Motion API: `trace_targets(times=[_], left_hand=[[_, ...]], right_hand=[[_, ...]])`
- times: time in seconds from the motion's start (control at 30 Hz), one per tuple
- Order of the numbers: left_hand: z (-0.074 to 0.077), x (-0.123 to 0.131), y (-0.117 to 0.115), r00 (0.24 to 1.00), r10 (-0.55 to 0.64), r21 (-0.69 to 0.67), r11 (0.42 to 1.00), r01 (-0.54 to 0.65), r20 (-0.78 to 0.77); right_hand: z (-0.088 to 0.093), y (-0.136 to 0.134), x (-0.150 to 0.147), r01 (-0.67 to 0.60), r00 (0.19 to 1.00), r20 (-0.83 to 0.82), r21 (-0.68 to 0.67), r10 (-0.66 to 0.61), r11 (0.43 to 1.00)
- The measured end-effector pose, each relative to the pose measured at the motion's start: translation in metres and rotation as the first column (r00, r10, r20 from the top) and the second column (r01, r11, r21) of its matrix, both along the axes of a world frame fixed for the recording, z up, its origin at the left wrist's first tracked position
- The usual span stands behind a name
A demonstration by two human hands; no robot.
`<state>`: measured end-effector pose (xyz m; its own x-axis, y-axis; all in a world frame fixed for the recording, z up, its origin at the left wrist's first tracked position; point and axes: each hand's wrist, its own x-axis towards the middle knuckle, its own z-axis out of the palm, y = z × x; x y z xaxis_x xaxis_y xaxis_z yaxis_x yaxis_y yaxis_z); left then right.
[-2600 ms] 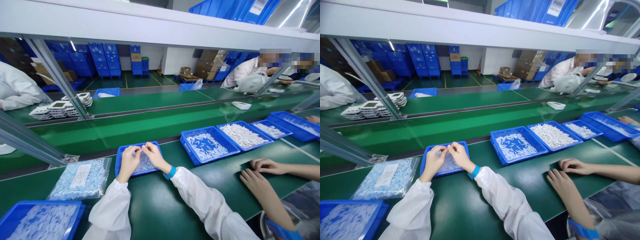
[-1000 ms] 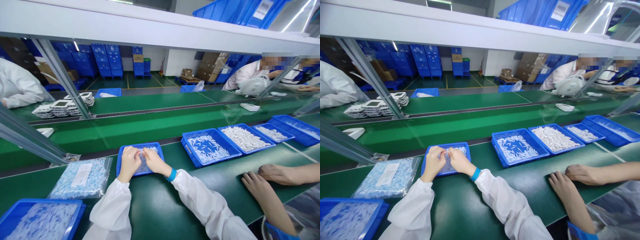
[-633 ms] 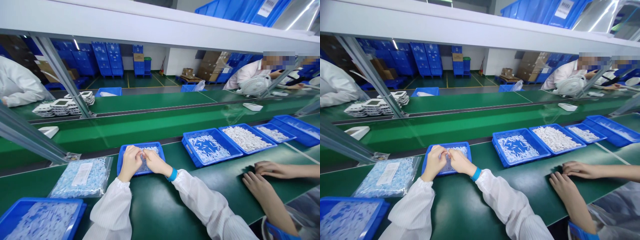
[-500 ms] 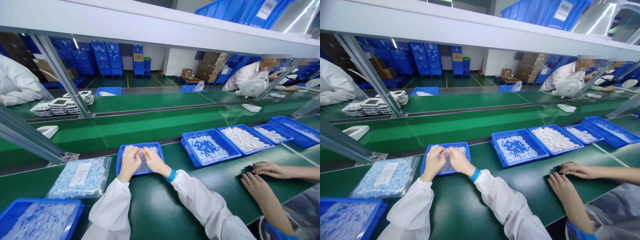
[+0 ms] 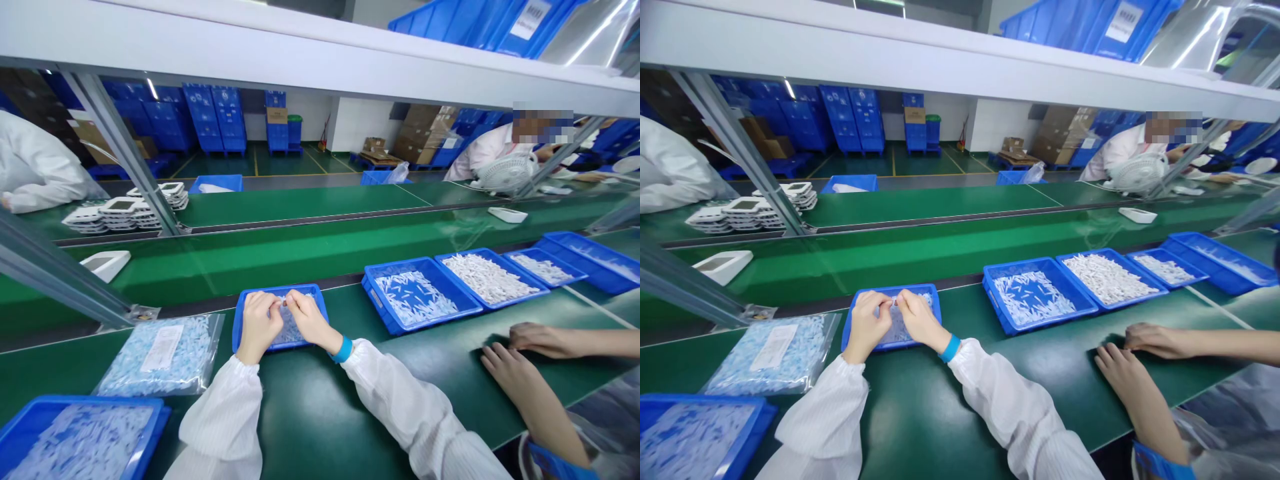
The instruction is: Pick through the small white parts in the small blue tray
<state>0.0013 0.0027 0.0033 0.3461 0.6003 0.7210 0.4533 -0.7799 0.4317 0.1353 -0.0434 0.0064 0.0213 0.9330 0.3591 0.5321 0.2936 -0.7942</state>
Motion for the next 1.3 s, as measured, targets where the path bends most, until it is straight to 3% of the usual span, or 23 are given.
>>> trace_targets(times=[0.3,1.3], left_hand=[[-0.0067,-0.0011,0.0040,0.997,-0.080,-0.001,0.997,0.080,-0.021],[-0.0091,0.0010,0.0034,0.993,-0.044,0.080,0.995,0.053,-0.110]], right_hand=[[-0.0012,0.0015,0.0022,-0.031,0.995,0.095,-0.034,0.034,0.999],[-0.0034,0.0029,0.0025,-0.051,0.989,0.135,-0.117,0.066,0.992]])
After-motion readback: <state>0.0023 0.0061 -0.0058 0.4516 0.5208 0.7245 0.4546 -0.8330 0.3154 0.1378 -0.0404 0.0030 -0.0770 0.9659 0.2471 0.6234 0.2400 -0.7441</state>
